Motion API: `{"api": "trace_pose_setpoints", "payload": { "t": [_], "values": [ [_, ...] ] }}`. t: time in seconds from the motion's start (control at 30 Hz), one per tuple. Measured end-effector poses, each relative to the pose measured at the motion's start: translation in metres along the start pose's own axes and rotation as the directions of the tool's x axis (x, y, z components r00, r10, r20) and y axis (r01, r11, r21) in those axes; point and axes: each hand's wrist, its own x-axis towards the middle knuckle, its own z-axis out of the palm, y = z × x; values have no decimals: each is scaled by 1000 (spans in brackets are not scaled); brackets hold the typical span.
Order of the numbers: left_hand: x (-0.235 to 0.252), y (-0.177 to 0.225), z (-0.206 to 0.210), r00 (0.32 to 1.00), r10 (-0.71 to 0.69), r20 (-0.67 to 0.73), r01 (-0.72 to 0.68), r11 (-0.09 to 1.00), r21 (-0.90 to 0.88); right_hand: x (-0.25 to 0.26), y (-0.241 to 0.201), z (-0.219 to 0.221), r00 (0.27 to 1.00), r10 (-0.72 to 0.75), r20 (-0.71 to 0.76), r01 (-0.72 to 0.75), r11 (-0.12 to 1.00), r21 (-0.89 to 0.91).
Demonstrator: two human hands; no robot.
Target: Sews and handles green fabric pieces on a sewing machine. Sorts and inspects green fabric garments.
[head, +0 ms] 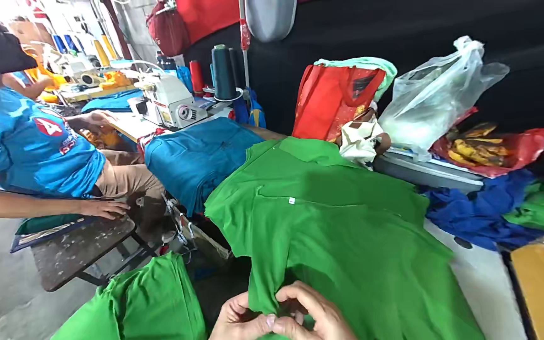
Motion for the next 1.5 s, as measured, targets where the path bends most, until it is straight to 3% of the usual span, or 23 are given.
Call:
{"api": "trace_pose_setpoints", "payload": {
  "t": [0.1, 0.23, 0.27, 0.33, 0.4, 0.47, 0.53, 0.57, 0.63, 0.67, 0.73, 0.8, 0.93, 1.0, 1.07, 1.13, 1.23, 1.33, 1.43, 1.47, 1.5],
  "values": [
    [6, 1, 15, 1000, -5, -9, 4, 998, -63, 3, 0, -2, 987, 163, 7, -156, 930, 334],
    [3, -7, 21, 998, 16, 65, -9, 995, -99, -4, -8, -18, 948, 317, 25, -286, 816, 502],
    [1, -5, 24, 1000, -6, 20, 9, 992, -123, -7, -10, -24, 931, 364, 2, -305, 776, 552],
    [5, 4, 25, 972, -86, -219, 62, 992, -113, -14, -13, -45, 906, 408, -116, -255, 743, 619],
    [19, 6, 9, 890, -28, -455, 70, 995, 77, -23, -16, -82, 851, 389, -352, -148, 821, 551],
    [30, 7, -10, 867, 116, -485, 9, 969, 248, -35, -16, -129, 800, 241, -550, -39, 935, 354],
    [36, 25, -8, 904, 205, -375, -97, 953, 288, -50, -16, -170, 787, -36, -616, 19, 999, -34],
    [40, 39, -2, 922, 237, -306, -149, 947, 285, -58, -21, -185, 788, -202, -581, 17, 951, -307],
    [51, 72, 16, 935, 301, -186, -234, 921, 312, -69, -42, -205, 805, -432, -408, -54, 631, -774],
    [57, 88, 24, 930, 349, -113, -292, 892, 345, -74, -55, -213, 822, -472, -320, -76, 467, -881],
    [70, 118, 39, 891, 443, 95, -436, 780, 449, -83, -84, -226, 876, -425, -229, -101, 302, -948],
    [78, 149, 57, 816, 472, 332, -576, 628, 524, -95, -112, -239, 926, -301, -226, -150, 254, -956],
    [93, 197, 91, 551, 350, 757, -833, 278, 478, -122, -139, -267, 981, -75, -178, -174, 51, -983],
    [97, 211, 103, 501, 285, 817, -863, 93, 497, -139, -140, -285, 992, 10, -127, -127, 9, -992],
    [97, 220, 107, 561, 247, 790, -813, -17, 582, -161, -145, -308, 996, 52, -78, -81, 64, -995],
    [99, 223, 107, 573, 237, 785, -792, -88, 605, -179, -148, -330, 997, -73, -25, -9, 206, -978],
    [97, 223, 110, 500, 195, 844, -812, -232, 535, -196, -169, -339, 956, -239, -171, -36, 481, -876],
    [99, 219, 112, 438, 171, 883, -807, -358, 470, -206, -170, -353, 903, -301, -306, -77, 589, -805],
    [95, 228, 109, 477, 198, 857, -761, -395, 515, -204, -177, -350, 894, -316, -319, -70, 603, -795],
    [96, 231, 104, 451, 216, 866, -750, -434, 499, -203, -183, -348, 897, -305, -321, -40, 664, -746],
    [87, 236, 110, 463, 214, 860, -776, -371, 510, -201, -189, -345, 901, -288, -326, -5, 742, -670]
  ]
}}
